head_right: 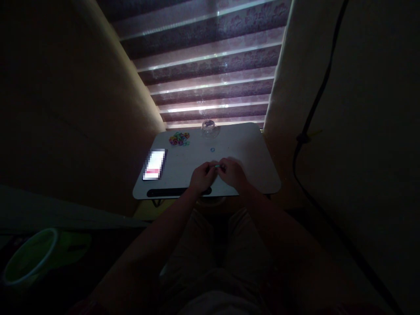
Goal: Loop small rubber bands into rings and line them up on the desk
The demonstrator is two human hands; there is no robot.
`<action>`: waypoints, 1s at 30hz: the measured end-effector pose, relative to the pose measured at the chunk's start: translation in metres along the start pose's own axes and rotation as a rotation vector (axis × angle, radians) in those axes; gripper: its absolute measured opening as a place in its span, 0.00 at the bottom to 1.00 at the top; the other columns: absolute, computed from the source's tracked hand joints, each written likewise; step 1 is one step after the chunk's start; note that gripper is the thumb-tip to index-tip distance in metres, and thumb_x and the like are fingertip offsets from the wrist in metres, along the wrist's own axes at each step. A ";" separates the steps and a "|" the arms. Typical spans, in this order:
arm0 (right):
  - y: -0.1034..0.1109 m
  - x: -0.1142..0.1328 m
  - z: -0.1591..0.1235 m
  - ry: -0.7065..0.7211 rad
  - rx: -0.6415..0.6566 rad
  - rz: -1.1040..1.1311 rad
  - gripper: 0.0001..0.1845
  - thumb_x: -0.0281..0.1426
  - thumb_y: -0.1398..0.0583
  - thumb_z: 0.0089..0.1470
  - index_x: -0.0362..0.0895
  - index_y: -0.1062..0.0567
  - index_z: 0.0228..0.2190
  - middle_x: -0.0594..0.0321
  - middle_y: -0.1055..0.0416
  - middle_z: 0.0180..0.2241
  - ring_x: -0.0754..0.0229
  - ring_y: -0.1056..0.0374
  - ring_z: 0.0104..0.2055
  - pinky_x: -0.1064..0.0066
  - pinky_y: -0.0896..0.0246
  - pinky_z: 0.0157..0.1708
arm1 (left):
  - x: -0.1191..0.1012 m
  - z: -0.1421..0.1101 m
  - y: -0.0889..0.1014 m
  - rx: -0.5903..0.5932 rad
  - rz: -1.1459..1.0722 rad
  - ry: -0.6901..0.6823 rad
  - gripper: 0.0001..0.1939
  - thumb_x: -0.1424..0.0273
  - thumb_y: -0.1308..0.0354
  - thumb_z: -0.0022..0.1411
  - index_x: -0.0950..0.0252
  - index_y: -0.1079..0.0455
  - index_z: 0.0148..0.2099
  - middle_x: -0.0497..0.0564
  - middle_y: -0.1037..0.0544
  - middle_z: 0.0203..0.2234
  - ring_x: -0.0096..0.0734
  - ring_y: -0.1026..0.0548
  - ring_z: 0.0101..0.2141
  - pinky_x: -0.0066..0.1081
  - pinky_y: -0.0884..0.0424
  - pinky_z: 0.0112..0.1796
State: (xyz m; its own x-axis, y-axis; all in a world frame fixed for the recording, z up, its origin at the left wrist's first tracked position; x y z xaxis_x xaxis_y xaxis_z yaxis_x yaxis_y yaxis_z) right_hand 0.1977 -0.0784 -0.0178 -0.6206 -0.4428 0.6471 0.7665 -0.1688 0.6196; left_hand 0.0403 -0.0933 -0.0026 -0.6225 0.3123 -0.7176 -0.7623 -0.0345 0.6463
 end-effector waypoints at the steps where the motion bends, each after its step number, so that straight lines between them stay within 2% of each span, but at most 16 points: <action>1: 0.000 0.000 0.000 0.001 -0.001 -0.001 0.01 0.30 0.42 0.49 0.45 0.30 0.27 0.64 0.34 0.24 0.62 0.39 0.26 0.71 0.47 0.28 | -0.001 0.000 0.000 0.004 0.003 0.004 0.11 0.67 0.49 0.64 0.61 0.26 0.44 0.50 0.21 0.34 0.30 0.26 0.34 0.28 0.33 0.36; 8: 0.000 -0.001 0.000 -0.016 0.000 0.006 0.02 0.30 0.41 0.47 0.45 0.31 0.28 0.65 0.34 0.24 0.63 0.39 0.25 0.71 0.45 0.28 | 0.000 -0.001 0.000 -0.001 0.043 0.027 0.10 0.65 0.45 0.62 0.62 0.27 0.40 0.48 0.23 0.28 0.28 0.28 0.28 0.26 0.35 0.32; 14: 0.001 0.001 -0.001 0.038 0.002 0.059 0.10 0.27 0.42 0.46 0.45 0.28 0.35 0.62 0.31 0.30 0.63 0.38 0.27 0.71 0.42 0.31 | 0.004 -0.001 -0.002 -0.009 0.085 0.030 0.13 0.60 0.49 0.64 0.63 0.30 0.40 0.48 0.24 0.28 0.28 0.29 0.28 0.27 0.38 0.30; 23: 0.000 -0.002 -0.001 0.031 0.009 0.018 0.02 0.28 0.42 0.47 0.45 0.29 0.27 0.65 0.34 0.25 0.62 0.38 0.27 0.71 0.44 0.29 | 0.005 -0.002 -0.002 -0.007 0.083 0.047 0.13 0.58 0.48 0.63 0.62 0.31 0.38 0.48 0.24 0.27 0.29 0.29 0.28 0.27 0.38 0.30; 30: 0.001 0.000 -0.001 0.030 0.002 0.023 0.04 0.27 0.43 0.47 0.45 0.28 0.29 0.64 0.33 0.26 0.63 0.38 0.27 0.71 0.44 0.29 | 0.004 -0.002 -0.001 -0.019 0.040 0.024 0.10 0.62 0.47 0.63 0.62 0.31 0.39 0.48 0.24 0.28 0.28 0.29 0.28 0.27 0.37 0.30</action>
State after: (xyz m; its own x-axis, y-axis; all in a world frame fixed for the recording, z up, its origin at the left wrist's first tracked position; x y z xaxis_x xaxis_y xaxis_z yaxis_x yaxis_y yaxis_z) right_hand 0.1990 -0.0790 -0.0173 -0.5973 -0.4729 0.6478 0.7804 -0.1565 0.6053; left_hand 0.0379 -0.0937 -0.0066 -0.6563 0.2876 -0.6976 -0.7400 -0.0645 0.6695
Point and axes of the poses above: each hand's wrist, its own z-axis towards the middle knuckle, its own y-axis out of the back of the hand, x = y × z, the point moved 1 cm from there along z, towards the middle knuckle
